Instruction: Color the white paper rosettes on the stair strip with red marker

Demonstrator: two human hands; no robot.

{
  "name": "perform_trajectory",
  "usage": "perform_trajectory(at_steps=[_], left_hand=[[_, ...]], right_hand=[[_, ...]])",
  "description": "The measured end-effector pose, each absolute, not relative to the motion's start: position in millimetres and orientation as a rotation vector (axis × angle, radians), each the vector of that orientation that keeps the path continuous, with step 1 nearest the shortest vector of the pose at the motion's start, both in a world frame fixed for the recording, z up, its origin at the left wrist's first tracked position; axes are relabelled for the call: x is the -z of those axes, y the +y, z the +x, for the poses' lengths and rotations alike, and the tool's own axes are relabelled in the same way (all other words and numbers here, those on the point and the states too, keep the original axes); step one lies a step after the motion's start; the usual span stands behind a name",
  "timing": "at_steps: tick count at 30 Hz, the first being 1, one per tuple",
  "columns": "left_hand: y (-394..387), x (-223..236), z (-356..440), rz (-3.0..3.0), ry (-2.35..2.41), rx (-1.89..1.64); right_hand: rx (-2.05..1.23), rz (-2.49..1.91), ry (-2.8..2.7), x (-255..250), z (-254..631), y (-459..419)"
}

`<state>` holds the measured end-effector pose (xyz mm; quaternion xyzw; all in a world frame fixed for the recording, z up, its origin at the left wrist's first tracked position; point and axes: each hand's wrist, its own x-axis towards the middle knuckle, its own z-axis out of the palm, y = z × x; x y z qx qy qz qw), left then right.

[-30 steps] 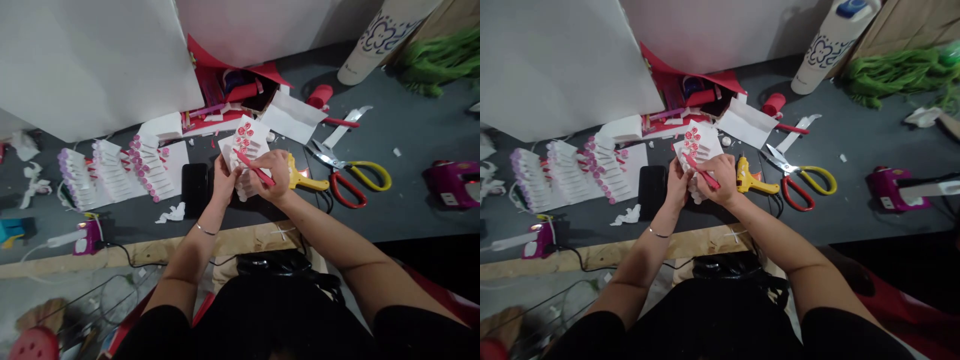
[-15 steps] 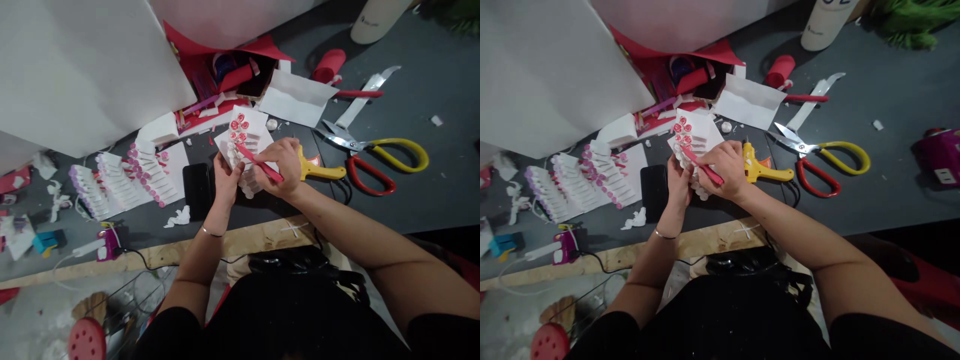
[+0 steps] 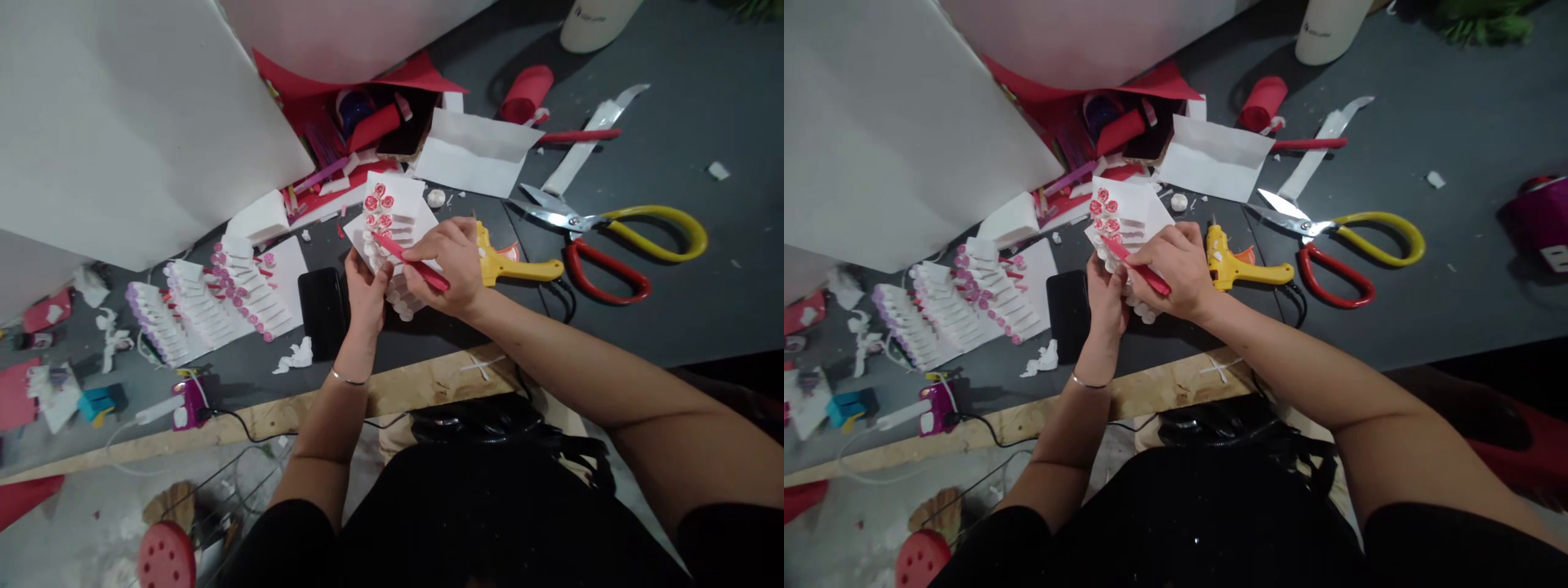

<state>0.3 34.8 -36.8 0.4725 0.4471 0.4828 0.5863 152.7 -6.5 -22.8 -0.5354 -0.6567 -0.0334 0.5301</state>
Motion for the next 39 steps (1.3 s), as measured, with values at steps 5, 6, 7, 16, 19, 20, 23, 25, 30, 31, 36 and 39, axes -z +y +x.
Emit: perform_trajectory(at_steps=[5,6,7,16,19,20,23,25,30,31,36,39], left_hand=[[34.9,34.8,0.1,1.112,1.037,-1.125],[34.8,34.7,0.1,1.106,1.035,-1.122],[34.7,34.6,0.2,1.098,1.035,-1.120],[35.5,35.5,-0.3,1.086,1.048,-1.111],[35.3,35.3,-0.3,1.095,1.044,-1.107],[35.1,35.2,-0.1,1.101,1.042,-1.107],[34.5,35.0,1.0,1.119,1.051,-1.120],[34.5,35.1,1.5,1.124,1.062,-1.121],[34.9,35.1,0.9,1.116,1.072,-1.091],[34.8,35.0,0.8,1.116,1.071,-1.088],[33.8,35.8,1.4,1.115,1.054,-1.119],[34.4,36.5,0.8,1.119,1.044,-1.123]], right_hand=[[0.134,-1.199,-1.563,23.8,153.3,-6.8],[0.166,-1.178,-1.544,24.4,153.0,-6.4],[0.192,-1.168,-1.526,25.1,152.5,-6.0],[0.059,-1.265,-1.634,29.2,151.5,-6.9],[0.069,-1.244,-1.631,28.4,152.9,-5.7],[0.042,-1.273,-1.642,28.3,153.7,-5.5],[-0.006,-1.377,-1.651,27.9,156.5,-6.4],[0.003,-1.413,-1.637,27.0,157.1,-7.3],[-0.002,-1.362,-1.650,24.6,152.3,-5.7],[-0.005,-1.366,-1.652,24.6,151.9,-5.2],[0.047,-1.331,-1.616,27.5,157.1,-5.2],[0.015,-1.332,-1.616,28.6,158.3,-4.9]])
